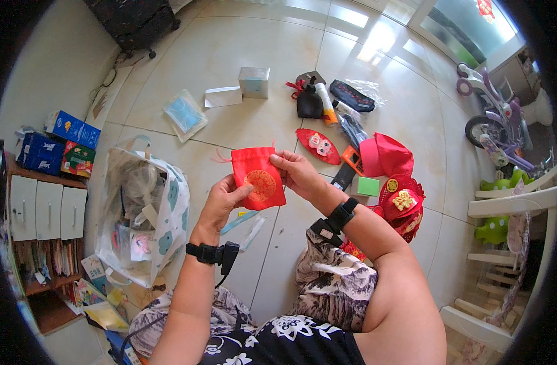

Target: The person picks up and handles various small items from the floor, including a computer mouse, notebooks, a red fabric pouch, and multiple small product boxes.

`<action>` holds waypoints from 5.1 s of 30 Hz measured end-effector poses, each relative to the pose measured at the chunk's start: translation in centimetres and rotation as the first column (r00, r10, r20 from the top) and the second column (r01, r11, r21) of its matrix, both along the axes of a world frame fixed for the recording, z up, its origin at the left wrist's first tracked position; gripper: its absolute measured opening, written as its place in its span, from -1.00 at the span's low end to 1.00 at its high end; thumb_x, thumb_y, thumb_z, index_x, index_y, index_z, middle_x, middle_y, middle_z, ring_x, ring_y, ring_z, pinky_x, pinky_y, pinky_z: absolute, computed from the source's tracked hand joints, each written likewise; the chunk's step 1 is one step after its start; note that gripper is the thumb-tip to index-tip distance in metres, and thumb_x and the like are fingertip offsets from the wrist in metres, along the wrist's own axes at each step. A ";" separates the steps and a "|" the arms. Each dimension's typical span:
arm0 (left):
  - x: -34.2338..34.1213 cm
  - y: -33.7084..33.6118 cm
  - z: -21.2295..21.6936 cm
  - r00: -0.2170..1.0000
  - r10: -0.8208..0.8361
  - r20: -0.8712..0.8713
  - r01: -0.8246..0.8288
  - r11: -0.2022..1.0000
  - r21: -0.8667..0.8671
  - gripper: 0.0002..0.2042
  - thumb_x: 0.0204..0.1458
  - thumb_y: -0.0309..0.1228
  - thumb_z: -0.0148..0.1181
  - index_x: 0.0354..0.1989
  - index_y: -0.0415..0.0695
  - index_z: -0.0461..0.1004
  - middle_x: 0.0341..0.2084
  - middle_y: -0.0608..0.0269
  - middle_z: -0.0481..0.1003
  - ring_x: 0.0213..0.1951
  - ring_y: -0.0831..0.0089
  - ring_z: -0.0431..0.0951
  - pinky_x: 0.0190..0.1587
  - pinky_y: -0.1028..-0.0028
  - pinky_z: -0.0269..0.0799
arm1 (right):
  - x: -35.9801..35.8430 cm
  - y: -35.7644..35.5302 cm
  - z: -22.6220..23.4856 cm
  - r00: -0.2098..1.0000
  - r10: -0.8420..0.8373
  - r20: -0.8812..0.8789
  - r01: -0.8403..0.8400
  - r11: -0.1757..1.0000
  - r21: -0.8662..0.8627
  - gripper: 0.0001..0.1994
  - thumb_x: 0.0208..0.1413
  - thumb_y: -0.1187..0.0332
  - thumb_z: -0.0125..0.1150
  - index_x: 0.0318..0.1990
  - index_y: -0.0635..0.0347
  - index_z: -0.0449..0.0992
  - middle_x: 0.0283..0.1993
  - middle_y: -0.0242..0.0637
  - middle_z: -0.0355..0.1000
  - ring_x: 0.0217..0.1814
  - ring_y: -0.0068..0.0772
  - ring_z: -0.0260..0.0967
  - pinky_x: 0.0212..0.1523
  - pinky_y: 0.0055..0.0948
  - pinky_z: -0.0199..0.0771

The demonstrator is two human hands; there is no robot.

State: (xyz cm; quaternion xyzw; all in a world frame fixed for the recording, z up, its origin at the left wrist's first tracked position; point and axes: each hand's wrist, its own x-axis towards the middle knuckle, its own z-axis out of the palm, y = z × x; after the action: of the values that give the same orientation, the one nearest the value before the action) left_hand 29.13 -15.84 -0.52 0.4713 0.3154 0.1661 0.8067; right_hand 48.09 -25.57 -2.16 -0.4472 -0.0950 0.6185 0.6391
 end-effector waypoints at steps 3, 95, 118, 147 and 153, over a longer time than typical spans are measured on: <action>0.0 0.3 -0.1 0.998 0.062 -0.007 -0.063 0.996 -0.070 -0.77 0.12 -0.39 0.19 -0.15 -0.30 0.50 -0.33 0.23 0.56 -0.38 0.57 0.57 -0.32 0.56 0.54 | -0.1 0.1 -0.5 0.999 0.045 0.010 -0.045 0.999 0.011 -0.88 0.25 0.28 0.11 -0.18 0.08 0.49 -0.32 -0.51 0.48 -0.35 -0.66 0.44 -0.28 -0.60 0.49; -0.1 2.4 0.8 0.955 0.288 0.075 -0.296 0.944 0.147 -0.88 0.17 -0.49 0.04 -0.20 -0.21 0.49 -0.42 0.32 0.51 -0.44 0.66 0.45 -0.36 0.65 0.38 | 11.9 2.6 0.8 0.288 0.476 0.831 -0.065 0.875 -0.479 -0.78 0.08 0.38 0.20 -0.15 0.27 0.55 -0.31 -0.26 0.55 -0.30 -0.49 0.51 -0.26 -0.55 0.49; 4.0 -3.3 -5.3 0.976 -0.069 -0.208 0.093 0.990 0.108 -0.86 0.14 -0.46 0.09 -0.18 -0.22 0.49 -0.38 0.29 0.54 -0.40 0.61 0.51 -0.30 0.59 0.45 | 10.1 -4.2 -10.1 -0.097 0.635 0.767 -0.032 0.768 -0.640 -0.30 -0.20 0.01 0.42 0.11 0.11 0.36 0.10 -0.05 0.30 0.15 0.01 0.28 0.10 -0.14 0.34; 2.6 -1.2 -6.7 0.967 0.038 -0.252 -0.035 0.999 0.015 -0.81 0.17 -0.43 0.07 -0.10 -0.23 0.44 -0.33 0.26 0.54 -0.34 0.56 0.52 -0.25 0.55 0.47 | 9.0 -2.7 -9.1 0.891 0.430 -0.147 -0.430 0.902 0.035 -0.53 0.11 0.32 0.29 0.17 0.12 0.31 -0.06 -0.46 0.38 0.02 -0.55 0.32 0.03 -0.48 0.37; 3.8 -0.6 -2.9 0.974 0.228 -0.004 -0.228 0.973 -0.023 -0.65 0.26 -0.21 -0.03 0.06 -0.22 0.34 -0.19 0.17 0.51 -0.18 0.48 0.51 -0.06 0.45 0.42 | 2.5 0.2 -2.2 0.741 0.638 0.211 -0.662 0.747 0.068 -0.38 0.06 0.21 0.33 0.23 0.22 0.24 0.14 -0.27 0.36 0.19 -0.44 0.28 0.20 -0.40 0.30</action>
State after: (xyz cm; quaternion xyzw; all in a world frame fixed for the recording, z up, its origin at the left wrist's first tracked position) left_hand 32.90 -16.44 -3.45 0.4227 0.3698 0.2538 0.7875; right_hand 50.63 -25.36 -4.33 -0.3926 -0.3432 0.7529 0.4015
